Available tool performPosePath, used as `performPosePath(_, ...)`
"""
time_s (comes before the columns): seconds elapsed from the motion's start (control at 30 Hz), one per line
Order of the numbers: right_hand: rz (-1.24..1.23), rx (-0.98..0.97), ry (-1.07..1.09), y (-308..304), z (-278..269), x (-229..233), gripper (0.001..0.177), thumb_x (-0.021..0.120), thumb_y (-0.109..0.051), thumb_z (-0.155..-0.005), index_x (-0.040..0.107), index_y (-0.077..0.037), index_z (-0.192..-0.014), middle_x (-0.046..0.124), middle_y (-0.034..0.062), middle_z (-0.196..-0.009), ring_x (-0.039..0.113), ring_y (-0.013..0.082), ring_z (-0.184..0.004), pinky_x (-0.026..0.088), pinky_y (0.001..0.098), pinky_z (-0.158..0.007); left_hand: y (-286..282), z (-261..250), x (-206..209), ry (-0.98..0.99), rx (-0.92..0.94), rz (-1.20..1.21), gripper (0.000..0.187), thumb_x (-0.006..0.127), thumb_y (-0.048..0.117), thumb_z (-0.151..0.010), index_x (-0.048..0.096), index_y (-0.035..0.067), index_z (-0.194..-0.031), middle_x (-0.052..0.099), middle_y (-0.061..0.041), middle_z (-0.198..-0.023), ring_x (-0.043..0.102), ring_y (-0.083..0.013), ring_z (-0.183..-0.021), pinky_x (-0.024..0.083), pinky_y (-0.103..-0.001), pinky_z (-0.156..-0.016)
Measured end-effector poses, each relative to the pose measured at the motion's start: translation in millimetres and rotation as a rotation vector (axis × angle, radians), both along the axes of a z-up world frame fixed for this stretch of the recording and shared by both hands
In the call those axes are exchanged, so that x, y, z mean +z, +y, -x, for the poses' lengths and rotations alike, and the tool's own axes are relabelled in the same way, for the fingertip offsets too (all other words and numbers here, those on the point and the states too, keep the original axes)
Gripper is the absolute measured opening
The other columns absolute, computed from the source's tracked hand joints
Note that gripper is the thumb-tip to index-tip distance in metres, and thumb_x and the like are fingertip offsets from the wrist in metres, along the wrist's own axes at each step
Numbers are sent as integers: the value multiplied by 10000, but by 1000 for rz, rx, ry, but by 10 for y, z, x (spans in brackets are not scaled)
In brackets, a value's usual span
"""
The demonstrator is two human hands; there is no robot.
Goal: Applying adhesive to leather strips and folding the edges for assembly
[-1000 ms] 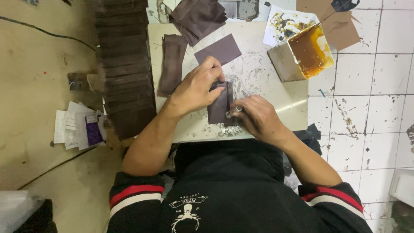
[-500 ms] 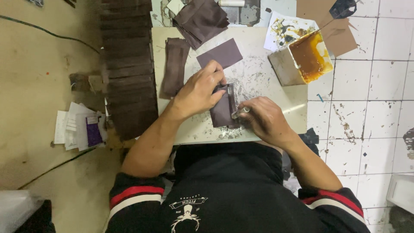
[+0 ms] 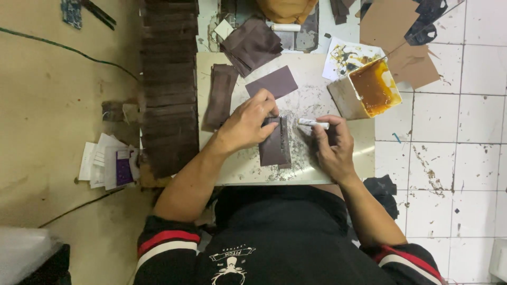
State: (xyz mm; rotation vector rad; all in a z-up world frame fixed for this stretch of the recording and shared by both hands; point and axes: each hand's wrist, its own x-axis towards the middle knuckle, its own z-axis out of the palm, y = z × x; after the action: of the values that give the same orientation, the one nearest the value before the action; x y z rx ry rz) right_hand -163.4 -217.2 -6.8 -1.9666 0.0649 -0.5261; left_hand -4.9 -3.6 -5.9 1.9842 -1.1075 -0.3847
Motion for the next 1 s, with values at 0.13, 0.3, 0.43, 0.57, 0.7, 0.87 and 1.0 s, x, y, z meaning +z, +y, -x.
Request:
performPosePath(0.13, -47, -9, -11, 4, -31, 72, 148, 585, -61, -1082, 604, 38, -1192, 638, 97, -867, 609, 166, -765, 530, 336, -733, -21, -9, -28, -9, -1, 0, 235, 784, 143, -803, 628, 82, -968, 573, -126, -1087, 682, -394, -916, 558, -501, -821)
performPosePath(0.3, -77, -16, -11, -32, 7, 20, 138, 565, -57, -1087, 592, 21, -1198, 684, 131, -905, 649, 179, -797, 542, 367, -744, -30, 2, 38, -7, -5, -36, 202, 777, 140, -805, 649, 74, -946, 582, -124, -1063, 686, -402, -909, 552, -492, -817)
performPosePath(0.43, -73, 34, -72, -39, -32, 137, 91, 568, -35, -1071, 624, 3, -1132, 671, 164, -1020, 657, 246, -897, 519, 398, -833, -39, 19, 59, -19, 4, -28, 193, 774, 147, -810, 641, 93, -939, 573, -113, -1053, 676, -398, -939, 544, -485, -842)
performPosePath(0.57, -50, 62, -64, -9, -32, 234, 113, 563, -32, -1077, 674, -12, -1075, 650, 149, -1014, 639, 251, -887, 505, 389, -845, -47, 39, 35, -57, 18, -29, 182, 766, 149, -812, 637, 106, -933, 590, -113, -1012, 673, -393, -932, 539, -491, -837)
performPosePath(0.7, -27, 74, -47, -11, -25, 213, 141, 571, -73, -1084, 705, -38, -1063, 658, 136, -1027, 645, 245, -888, 510, 392, -841, -64, 52, -21, -80, 35, -13, 147, 737, 146, -836, 631, 112, -932, 632, -126, -957, 680, -390, -922, 538, -496, -837)
performPosePath(0.87, 29, 108, -58, 7, -51, 278, 145, 560, -27, -1069, 696, -41, -1117, 656, 146, -1047, 665, 299, -911, 515, 416, -863, -39, 180, -97, -119, 101, -10, 261, 769, 167, -836, 628, 108, -1047, 624, -124, -1020, 676, -384, -981, 544, -476, -876)
performPosePath(1.0, 68, 113, -55, 11, -60, 325, 181, 562, -38, -1063, 697, -55, -1182, 655, 149, -1075, 664, 304, -917, 517, 431, -869, 4, 263, -36, -70, 142, 11, 332, 769, 128, -853, 621, 88, -1148, 594, -116, -1091, 672, -378, -1036, 552, -449, -908)
